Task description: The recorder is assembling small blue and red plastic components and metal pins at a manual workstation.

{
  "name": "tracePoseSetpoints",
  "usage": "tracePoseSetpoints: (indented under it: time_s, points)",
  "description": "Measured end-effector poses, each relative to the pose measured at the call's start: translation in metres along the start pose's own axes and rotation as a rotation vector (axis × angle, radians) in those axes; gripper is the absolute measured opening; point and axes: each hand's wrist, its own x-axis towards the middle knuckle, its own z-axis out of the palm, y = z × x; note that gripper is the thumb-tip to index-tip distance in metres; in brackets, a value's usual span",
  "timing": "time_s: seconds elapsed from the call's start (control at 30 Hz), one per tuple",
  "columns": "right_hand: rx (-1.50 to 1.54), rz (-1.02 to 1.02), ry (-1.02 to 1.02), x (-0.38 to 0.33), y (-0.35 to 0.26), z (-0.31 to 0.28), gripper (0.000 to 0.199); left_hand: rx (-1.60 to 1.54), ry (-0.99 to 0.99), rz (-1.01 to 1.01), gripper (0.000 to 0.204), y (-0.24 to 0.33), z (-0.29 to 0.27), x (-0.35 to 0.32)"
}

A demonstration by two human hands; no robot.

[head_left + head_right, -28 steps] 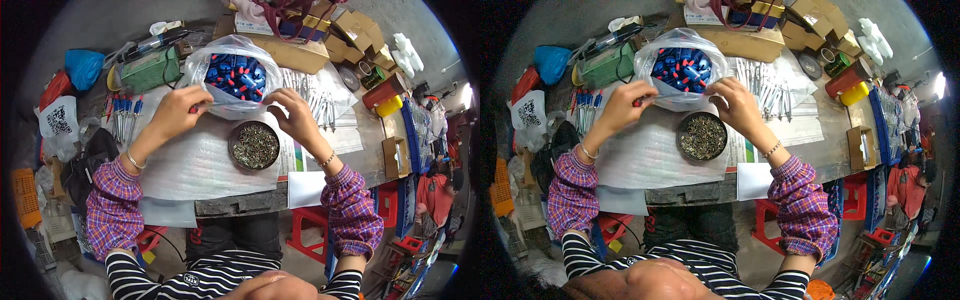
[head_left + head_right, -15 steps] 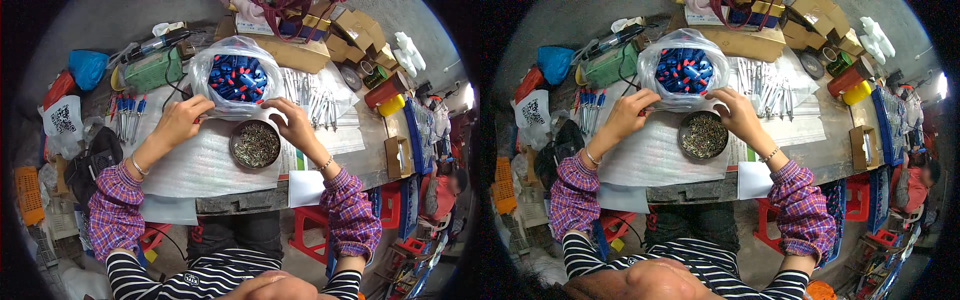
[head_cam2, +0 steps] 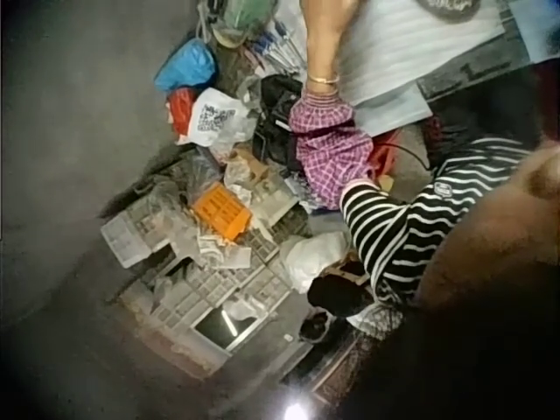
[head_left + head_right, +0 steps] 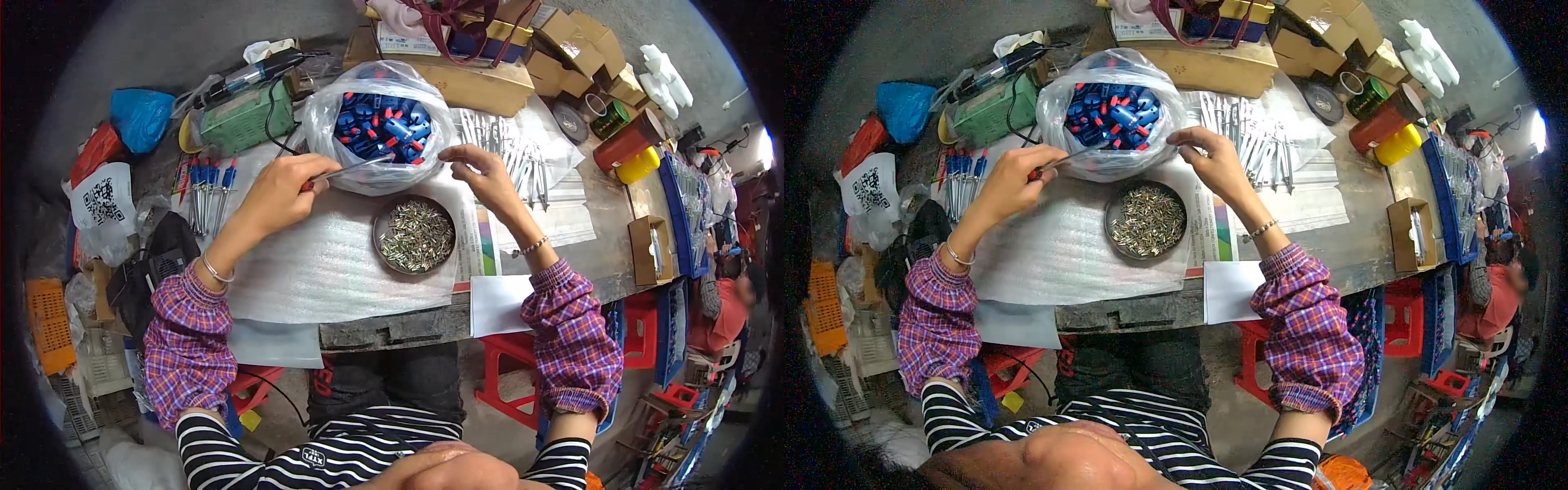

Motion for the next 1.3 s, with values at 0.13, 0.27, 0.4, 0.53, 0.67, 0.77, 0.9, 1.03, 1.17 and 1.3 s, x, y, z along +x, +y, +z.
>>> tracePoseSetpoints:
  time_s: [0.13, 0.27, 0.4, 0.53, 0.67, 0.77, 0.9, 1.03, 1.17, 1.3]
  points:
    - [0.166, 0.127, -0.023, -0.006, 0.009, -0.001, 0.022, -0.139, 0.181, -0.052, 0.021, 0.004, -0.011, 0.020]
    - [0.122, 0.042, 0.001, -0.004, 0.015, 0.004, 0.022, -0.193, 0.297, -0.253, 0.020, -0.020, -0.020, 0.040]
    - [0.148, 0.001, 0.051, -0.006, 0.012, 0.012, 0.019, -0.273, 0.275, -0.331, 0.021, -0.057, -0.009, 0.037]
    - [0.133, -0.046, 0.091, -0.007, 0.010, 0.015, 0.017, -0.359, 0.326, -0.332, 0.022, -0.049, -0.005, 0.028]
    - [0.190, 0.037, 0.000, -0.017, 0.006, 0.006, 0.025, -0.426, 0.288, -0.402, 0.021, -0.044, 0.003, 0.020]
    - [0.084, -0.023, 0.014, -0.020, 0.004, -0.001, 0.022, -0.457, 0.269, -0.451, 0.020, -0.038, 0.003, 0.012]
    - [0.094, 0.132, 0.079, -0.030, 0.006, -0.034, 0.026, -0.373, 0.309, -0.401, 0.019, -0.038, 0.009, 0.002]
    - [-0.254, 0.237, 0.273, -0.054, 0.033, -0.095, 0.023, -0.318, 0.325, -0.390, 0.020, -0.022, 0.013, 0.005]
    - [-0.427, 0.239, 0.453, -0.069, 0.061, -0.118, 0.025, -0.275, 0.329, -0.377, 0.020, -0.018, 0.015, 0.001]
    - [-0.504, 0.311, 0.531, -0.066, 0.081, -0.109, 0.028, -0.286, 0.302, -0.398, 0.021, -0.018, 0.016, -0.005]
